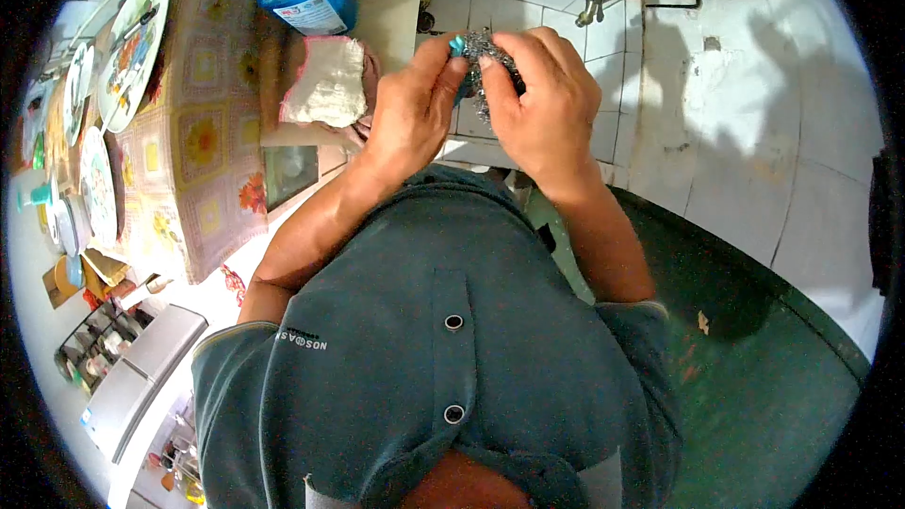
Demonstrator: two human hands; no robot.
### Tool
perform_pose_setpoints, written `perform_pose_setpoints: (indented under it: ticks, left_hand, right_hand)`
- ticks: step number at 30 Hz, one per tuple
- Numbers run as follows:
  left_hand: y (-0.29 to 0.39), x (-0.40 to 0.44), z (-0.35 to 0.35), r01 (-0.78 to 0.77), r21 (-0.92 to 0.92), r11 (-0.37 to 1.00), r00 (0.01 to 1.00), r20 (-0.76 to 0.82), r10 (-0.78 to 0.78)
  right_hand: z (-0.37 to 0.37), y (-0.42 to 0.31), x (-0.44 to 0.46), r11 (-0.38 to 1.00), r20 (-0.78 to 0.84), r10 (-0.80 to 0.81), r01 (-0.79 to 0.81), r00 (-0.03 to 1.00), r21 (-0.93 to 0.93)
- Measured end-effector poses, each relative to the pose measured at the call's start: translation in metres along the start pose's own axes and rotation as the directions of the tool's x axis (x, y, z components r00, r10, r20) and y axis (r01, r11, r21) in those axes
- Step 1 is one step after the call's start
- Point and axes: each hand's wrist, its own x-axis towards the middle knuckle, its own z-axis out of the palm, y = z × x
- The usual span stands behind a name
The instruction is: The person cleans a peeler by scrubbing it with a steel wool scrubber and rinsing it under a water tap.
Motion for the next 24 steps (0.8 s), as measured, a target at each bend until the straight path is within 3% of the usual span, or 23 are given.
perform_pose_setpoints:
  ticks: [4, 5, 6, 8, 9, 10, 13, 18, 20, 21, 24]
  left_hand:
    - [-0.007, 0.002, 0.002, 0.007, -0.071, 0.997, 1.0, -0.013, -0.008]
    - [-0.004, -0.001, 0.001, -0.018, 0.04, 0.999, 1.0, -0.005, 0.018]
    - [-0.005, -0.002, 0.003, -0.014, 0.037, 0.999, 1.0, -0.002, 0.014]
    - [-0.011, 0.0, 0.007, -0.106, 0.017, 0.994, 0.991, -0.083, 0.107]
    - [-0.004, 0.0, 0.0, -0.01, 0.06, 0.998, 0.999, -0.033, 0.012]
    - [-0.004, 0.0, 0.0, -0.012, 0.063, 0.998, 0.999, -0.03, 0.014]
    - [-0.009, 0.0, 0.002, -0.021, 0.007, 1.0, 0.999, -0.036, 0.021]
    - [-0.006, -0.002, 0.003, -0.065, 0.027, 0.998, 0.996, -0.06, 0.067]
    - [0.005, 0.002, -0.007, 0.085, 0.089, 0.992, 0.996, 0.013, -0.087]
    - [-0.003, 0.001, -0.004, 0.016, 0.001, 1.0, 1.0, -0.017, -0.016]
    - [-0.009, -0.003, 0.004, -0.065, 0.082, 0.995, 0.997, -0.031, 0.068]
  right_hand:
    - [-0.005, 0.015, -0.009, 0.993, 0.042, 0.078, -0.074, 0.996, -0.087]
    - [-0.007, 0.012, -0.01, 0.99, 0.071, 0.081, -0.072, 0.994, -0.124]
    - [-0.005, 0.006, -0.008, 0.989, 0.074, 0.086, -0.076, 0.994, -0.126]
    - [-0.001, -0.002, -0.003, 0.998, 0.03, -0.037, 0.039, 0.999, -0.057]
    - [0.001, -0.002, -0.001, 0.997, 0.016, -0.045, 0.046, 0.999, -0.056]
    - [0.0, 0.0, -0.004, 0.998, 0.011, -0.044, 0.044, 0.999, -0.055]
    - [-0.001, 0.014, -0.014, 0.991, 0.055, 0.103, -0.098, 0.993, -0.09]
    - [0.007, 0.001, -0.008, 0.997, -0.012, -0.024, 0.023, 1.0, -0.067]
    - [0.002, 0.004, -0.007, 0.994, 0.028, 0.047, -0.044, 0.998, -0.102]
    - [0.001, 0.011, -0.01, 0.99, 0.038, 0.069, -0.064, 0.997, -0.125]
    - [0.003, 0.009, -0.011, 0.989, 0.018, 0.045, -0.042, 0.999, -0.145]
